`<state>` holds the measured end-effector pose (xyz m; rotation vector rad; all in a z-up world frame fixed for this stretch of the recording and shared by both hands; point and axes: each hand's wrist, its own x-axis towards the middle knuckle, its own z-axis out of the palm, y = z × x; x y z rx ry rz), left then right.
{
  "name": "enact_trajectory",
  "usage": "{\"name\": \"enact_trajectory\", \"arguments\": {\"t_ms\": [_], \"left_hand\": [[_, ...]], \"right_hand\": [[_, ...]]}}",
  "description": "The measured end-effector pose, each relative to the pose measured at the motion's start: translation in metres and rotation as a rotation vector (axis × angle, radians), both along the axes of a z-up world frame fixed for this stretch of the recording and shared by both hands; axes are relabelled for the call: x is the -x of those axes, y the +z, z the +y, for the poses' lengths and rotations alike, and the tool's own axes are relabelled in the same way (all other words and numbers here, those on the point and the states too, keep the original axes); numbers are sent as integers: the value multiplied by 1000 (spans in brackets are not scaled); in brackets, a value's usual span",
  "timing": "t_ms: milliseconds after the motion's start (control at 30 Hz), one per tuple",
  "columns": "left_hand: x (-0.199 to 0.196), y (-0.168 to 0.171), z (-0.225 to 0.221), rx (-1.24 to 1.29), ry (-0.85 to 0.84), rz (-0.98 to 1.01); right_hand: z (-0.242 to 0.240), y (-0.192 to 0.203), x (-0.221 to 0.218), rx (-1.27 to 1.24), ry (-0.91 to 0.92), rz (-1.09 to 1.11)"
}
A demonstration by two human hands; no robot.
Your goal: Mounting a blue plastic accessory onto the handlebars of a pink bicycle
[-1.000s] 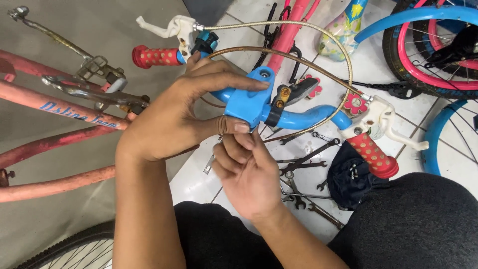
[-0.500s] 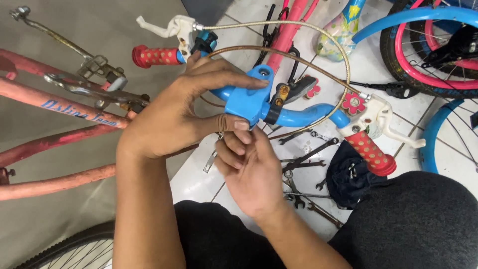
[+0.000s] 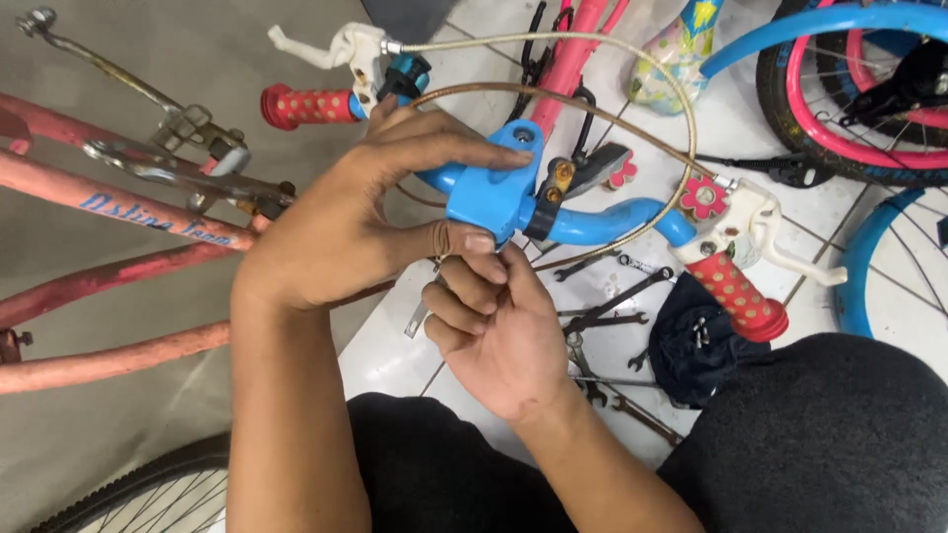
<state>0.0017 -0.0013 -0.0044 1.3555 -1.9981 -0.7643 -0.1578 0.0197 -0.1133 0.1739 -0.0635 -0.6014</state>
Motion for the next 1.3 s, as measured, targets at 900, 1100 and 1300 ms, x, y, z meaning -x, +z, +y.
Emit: {"name": "enact_trajectory", "arguments": {"t_ms": [900,1100,1300], "left_hand": [[-2,-3,2,5,-11,-7],[-2,-2,2,-49,19,-1],[-2,-3,2,-38,30,-10]], "right_hand": [[-1,-1,-2,-217,122,-350],[11,-6,-3,128,-123,234],[12,-4,-8,298,-318,461]]}}
